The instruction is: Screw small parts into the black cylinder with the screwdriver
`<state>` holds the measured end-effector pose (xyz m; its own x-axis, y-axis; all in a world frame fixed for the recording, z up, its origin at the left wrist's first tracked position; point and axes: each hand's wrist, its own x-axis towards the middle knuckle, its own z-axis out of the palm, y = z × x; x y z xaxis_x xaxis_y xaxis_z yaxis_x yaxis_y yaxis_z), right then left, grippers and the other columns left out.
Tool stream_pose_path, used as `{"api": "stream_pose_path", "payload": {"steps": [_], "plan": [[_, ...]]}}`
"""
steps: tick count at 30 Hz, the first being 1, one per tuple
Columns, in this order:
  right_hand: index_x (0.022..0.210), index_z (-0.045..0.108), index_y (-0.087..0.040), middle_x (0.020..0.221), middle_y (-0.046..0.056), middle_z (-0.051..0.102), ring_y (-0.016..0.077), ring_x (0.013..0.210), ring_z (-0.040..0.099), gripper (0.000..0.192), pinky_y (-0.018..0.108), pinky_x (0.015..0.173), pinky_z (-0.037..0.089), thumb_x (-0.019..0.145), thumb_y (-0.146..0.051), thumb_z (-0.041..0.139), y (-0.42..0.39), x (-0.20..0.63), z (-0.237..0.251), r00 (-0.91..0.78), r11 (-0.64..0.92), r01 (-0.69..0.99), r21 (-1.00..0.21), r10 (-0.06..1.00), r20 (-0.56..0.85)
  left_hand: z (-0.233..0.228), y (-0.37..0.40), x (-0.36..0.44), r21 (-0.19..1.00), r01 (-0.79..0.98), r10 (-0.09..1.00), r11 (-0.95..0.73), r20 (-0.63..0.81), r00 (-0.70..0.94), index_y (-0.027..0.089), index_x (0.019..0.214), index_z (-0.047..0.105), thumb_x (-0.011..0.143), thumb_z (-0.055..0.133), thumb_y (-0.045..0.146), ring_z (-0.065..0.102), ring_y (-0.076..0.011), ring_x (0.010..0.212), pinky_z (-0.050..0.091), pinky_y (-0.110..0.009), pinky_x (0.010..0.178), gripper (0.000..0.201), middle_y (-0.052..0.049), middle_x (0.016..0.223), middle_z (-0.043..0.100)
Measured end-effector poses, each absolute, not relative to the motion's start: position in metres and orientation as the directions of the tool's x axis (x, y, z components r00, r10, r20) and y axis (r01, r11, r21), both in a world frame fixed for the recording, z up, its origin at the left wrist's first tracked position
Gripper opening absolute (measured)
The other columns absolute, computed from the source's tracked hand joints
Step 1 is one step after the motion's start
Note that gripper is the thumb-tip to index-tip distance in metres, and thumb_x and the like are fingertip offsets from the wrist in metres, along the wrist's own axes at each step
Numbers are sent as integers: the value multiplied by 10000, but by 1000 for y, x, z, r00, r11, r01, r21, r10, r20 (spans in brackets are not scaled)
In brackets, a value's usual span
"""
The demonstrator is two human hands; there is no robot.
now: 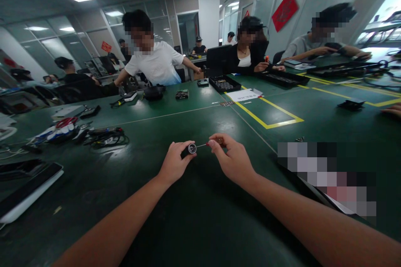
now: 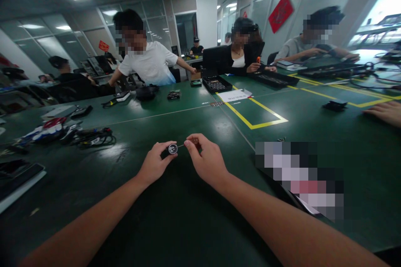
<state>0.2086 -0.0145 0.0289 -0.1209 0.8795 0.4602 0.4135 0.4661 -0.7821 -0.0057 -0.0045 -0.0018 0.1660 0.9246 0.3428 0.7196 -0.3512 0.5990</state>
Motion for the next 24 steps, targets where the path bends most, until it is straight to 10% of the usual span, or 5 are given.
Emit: {"api": "stream_pose_path", "payload": {"steps": [14, 24], "plan": [[923, 730, -212, 614, -17, 625, 158, 576, 610, 385, 280, 591, 408, 1026, -433, 433, -16, 207, 30, -159, 449, 484, -751, 889, 429, -6, -1, -9, 556, 712, 888, -430, 404, 220, 277, 1191, 692, 868, 755, 225, 619, -252, 1066, 444, -443, 979, 333, -21, 1156, 721], [1081, 647, -195, 825, 36, 731, 173, 635, 631, 246, 299, 598, 420, 998, -311, 447, -17, 205, 29, -186, 459, 505, -731, 885, 427, -6, -1, -10, 552, 713, 890, -433, 385, 243, 283, 1198, 696, 855, 779, 225, 610, -247, 1066, 422, -438, 968, 358, -9, 1131, 727]]}}
